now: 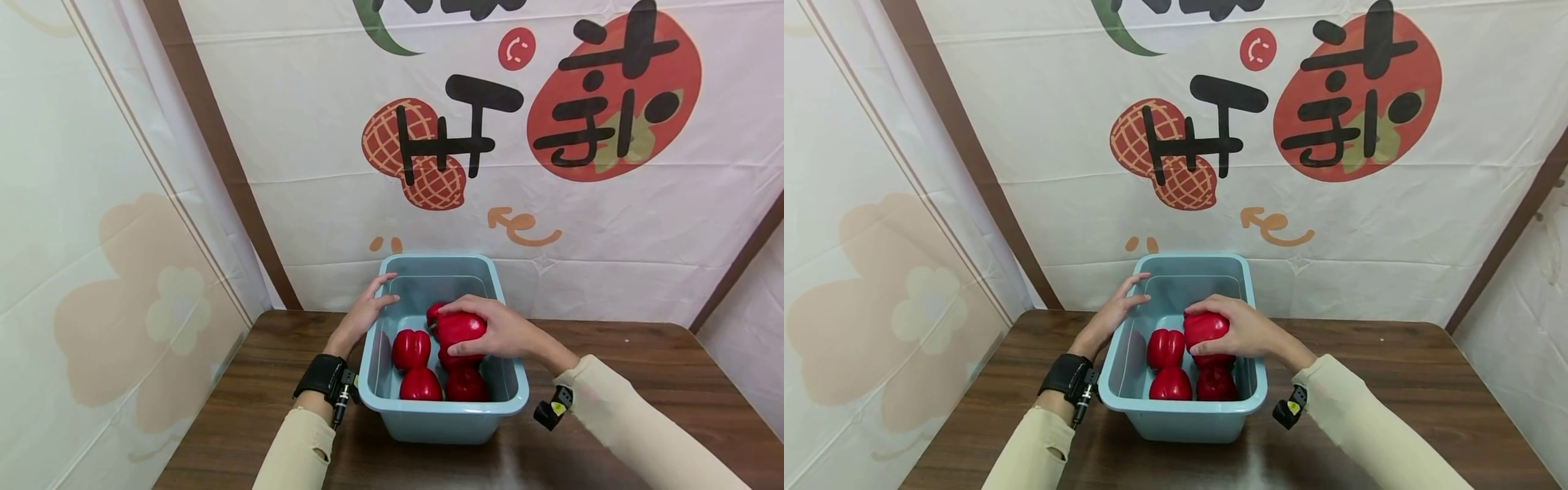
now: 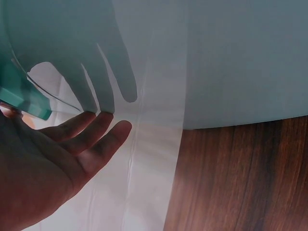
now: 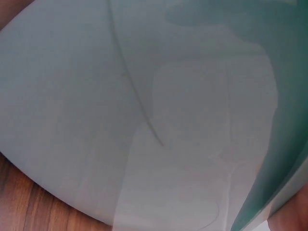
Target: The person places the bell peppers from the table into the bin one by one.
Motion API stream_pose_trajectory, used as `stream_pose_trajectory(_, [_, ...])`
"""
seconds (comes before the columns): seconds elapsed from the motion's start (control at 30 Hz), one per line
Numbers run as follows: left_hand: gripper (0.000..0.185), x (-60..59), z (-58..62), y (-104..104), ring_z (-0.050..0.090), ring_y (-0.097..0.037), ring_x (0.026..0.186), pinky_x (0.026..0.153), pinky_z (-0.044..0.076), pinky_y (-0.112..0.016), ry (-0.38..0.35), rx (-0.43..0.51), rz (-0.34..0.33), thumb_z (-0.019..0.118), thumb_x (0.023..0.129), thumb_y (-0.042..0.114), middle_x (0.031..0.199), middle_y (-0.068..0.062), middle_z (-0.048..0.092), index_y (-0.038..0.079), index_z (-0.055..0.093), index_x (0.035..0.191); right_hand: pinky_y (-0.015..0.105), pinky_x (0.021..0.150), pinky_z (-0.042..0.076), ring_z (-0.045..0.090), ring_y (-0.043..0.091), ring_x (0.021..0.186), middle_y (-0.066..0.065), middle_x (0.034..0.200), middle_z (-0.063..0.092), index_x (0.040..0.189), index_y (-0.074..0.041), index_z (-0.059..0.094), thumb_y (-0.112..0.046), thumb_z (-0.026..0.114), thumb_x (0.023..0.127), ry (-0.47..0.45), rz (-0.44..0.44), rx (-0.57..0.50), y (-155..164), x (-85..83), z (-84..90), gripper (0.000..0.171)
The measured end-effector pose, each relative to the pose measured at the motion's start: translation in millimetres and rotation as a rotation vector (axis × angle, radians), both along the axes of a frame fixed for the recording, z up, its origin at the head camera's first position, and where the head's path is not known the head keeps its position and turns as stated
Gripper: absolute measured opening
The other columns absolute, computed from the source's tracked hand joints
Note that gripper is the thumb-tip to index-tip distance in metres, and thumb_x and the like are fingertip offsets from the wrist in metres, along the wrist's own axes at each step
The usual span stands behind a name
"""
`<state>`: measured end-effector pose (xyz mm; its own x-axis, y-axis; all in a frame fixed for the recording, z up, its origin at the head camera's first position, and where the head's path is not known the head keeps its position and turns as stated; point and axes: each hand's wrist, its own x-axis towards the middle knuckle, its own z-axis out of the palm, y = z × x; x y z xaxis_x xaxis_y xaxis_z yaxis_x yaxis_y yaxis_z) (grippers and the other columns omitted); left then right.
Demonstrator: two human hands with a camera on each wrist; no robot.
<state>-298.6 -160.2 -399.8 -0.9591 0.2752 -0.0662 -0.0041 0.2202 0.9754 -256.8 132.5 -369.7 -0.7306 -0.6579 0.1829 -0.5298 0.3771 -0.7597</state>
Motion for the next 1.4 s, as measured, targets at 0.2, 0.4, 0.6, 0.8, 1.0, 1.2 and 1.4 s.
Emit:
stream_pose_trajectory(0.2, [0.058,12.6,18.7,0.8,0.042,-0.044,0.13,0.092,0.049,-0.046,-0.016,-0.012,-0.02,0.046,0.102,0.021,0.162,-0.02,0.017,0.016,0.025,0.157,0.031,0.076,0.058,0.055,0.026,0.115,-0.002,0.129,0.057,0.136,-0.025,0.055,-0.032,0.087,0.072,-0.003,0.016,0.017,-0.9,1.3,1.3,0.072])
stream_pose_trajectory(0.4, [0.058,24.1,28.9,0.6,0.042,-0.044,0.129,0.092,0.05,-0.045,-0.003,-0.012,-0.023,0.045,0.102,0.021,0.161,-0.022,0.018,0.014,0.025,0.156,0.031,0.076,0.058,0.054,0.027,0.116,0.001,0.129,0.057,0.138,-0.019,0.054,-0.033,0.086,0.074,0.008,0.044,0.036,-2.7,0.7,1.9,0.072])
stream_pose_trajectory(0.6, [0.059,23.1,27.5,-0.1,0.043,-0.043,0.129,0.092,0.049,-0.044,-0.002,-0.001,-0.026,0.046,0.102,0.021,0.161,-0.022,0.017,0.014,0.025,0.156,0.031,0.076,0.058,0.053,0.027,0.117,0.001,0.13,0.056,0.138,-0.02,0.055,-0.034,0.085,0.075,0.014,0.05,0.042,-2.3,-0.2,0.2,0.072])
stream_pose_trajectory(0.8, [0.058,23.3,26.8,-0.2,0.044,-0.043,0.128,0.09,0.05,-0.042,0.0,-0.008,-0.022,0.046,0.102,0.021,0.161,-0.022,0.019,0.013,0.026,0.156,0.031,0.081,0.057,0.058,0.023,0.114,-0.001,0.13,0.058,0.137,-0.02,0.057,-0.034,0.08,0.08,0.059,0.044,0.025,-1.4,1.3,-1.7,0.063])
stream_pose_trajectory(1.0, [0.058,16.2,19.5,-1.1,0.046,-0.041,0.125,0.085,0.051,-0.038,-0.011,-0.009,-0.026,0.045,0.102,0.02,0.16,-0.021,0.019,0.014,0.025,0.156,0.035,0.083,0.057,0.062,0.023,0.111,-0.001,0.13,0.061,0.135,-0.022,0.059,-0.034,0.076,0.085,0.1,0.044,0.007,-0.9,1.8,-2.5,0.055])
stream_pose_trajectory(1.2, [0.057,0.1,-2.3,-4.4,0.046,-0.039,0.125,0.083,0.05,-0.037,-0.01,0.0,-0.012,0.046,0.103,0.025,0.162,-0.017,0.018,0.021,0.027,0.156,0.037,0.087,0.056,0.063,0.014,0.11,-0.003,0.13,0.061,0.134,-0.023,0.059,-0.03,0.074,0.087,0.107,0.034,-0.017,-1.1,2.2,-4.3,0.051])
stream_pose_trajectory(1.4, [0.051,0.7,-3.7,-5.9,0.043,-0.044,0.129,0.084,0.05,-0.038,0.009,-0.014,-0.001,0.042,0.104,0.03,0.16,-0.014,0.022,0.026,0.031,0.153,0.036,0.091,0.053,0.064,0.019,0.107,-0.006,0.127,0.062,0.133,-0.023,0.06,-0.026,0.074,0.087,0.131,0.023,-0.08,0.5,1.6,-6.0,0.048])
